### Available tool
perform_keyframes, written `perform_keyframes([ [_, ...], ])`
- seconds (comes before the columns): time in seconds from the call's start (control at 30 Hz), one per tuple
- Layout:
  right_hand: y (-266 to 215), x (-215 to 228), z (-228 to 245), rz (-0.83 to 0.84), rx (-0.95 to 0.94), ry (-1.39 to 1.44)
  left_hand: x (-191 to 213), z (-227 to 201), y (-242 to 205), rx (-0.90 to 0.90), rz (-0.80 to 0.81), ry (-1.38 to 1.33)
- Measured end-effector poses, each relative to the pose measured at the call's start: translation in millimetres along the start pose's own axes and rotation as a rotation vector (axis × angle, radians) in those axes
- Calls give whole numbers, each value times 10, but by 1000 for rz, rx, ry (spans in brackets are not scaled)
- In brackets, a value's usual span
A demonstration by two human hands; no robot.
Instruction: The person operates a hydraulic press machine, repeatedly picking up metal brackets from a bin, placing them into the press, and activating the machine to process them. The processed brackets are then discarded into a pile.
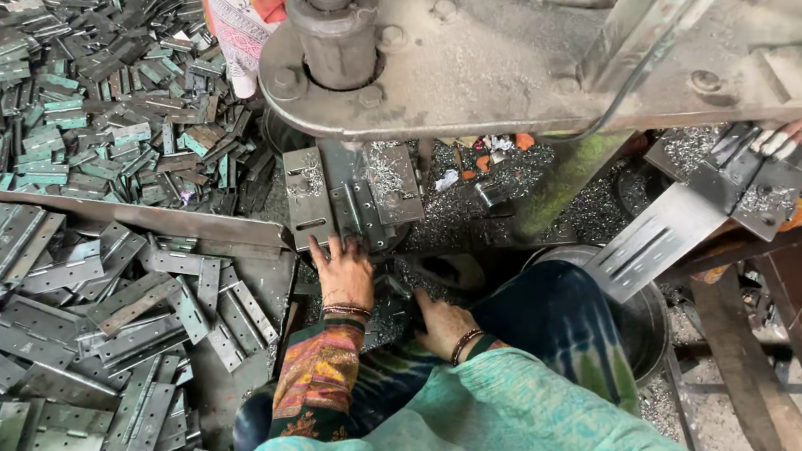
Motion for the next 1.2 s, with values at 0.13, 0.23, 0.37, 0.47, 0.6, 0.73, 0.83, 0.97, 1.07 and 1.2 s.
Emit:
perform_keyframes([
  [0.13, 22, -26, -8, 19, 9, 12, 83, 74, 3, -23, -241, 69],
  [0.23, 25, -50, -55, 9, 17, 33, 226, 103, -34, -50, -319, -16],
  [0.37, 53, 118, -22, -278, 277, 69, 599, 236, -200, -79, -581, -172],
  [0.47, 147, 294, -58, -465, 331, 119, 664, 447, -265, 2, -617, -500],
  [0.6, 520, 509, -136, -437, 260, 521, 438, 704, -112, 112, -639, -1090],
  [0.73, 768, 568, -155, -413, 407, 977, 17, 666, 259, 59, -390, -1861],
  [0.83, 854, 692, -219, -561, 461, 1124, 9, 738, 422, 27, -362, -1733],
  [0.97, 776, 763, -170, -708, 340, 510, 209, 817, 425, 280, -314, -194],
  [1.07, 815, 682, 121, -616, 395, 145, 200, 853, 409, 268, -151, -322],
  [1.2, 911, 588, 423, -518, 424, 105, 160, 562, 251, 87, -44, -312],
])
Point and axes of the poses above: each hand's wrist, its own y-axis towards the middle knuckle, its own x-axis out of the back of the hand, z = x × y, the point moved 5 cm from there along y, towards the middle knuckle, and after that the axes turned 10 degrees about z, right-handed, at the moved point
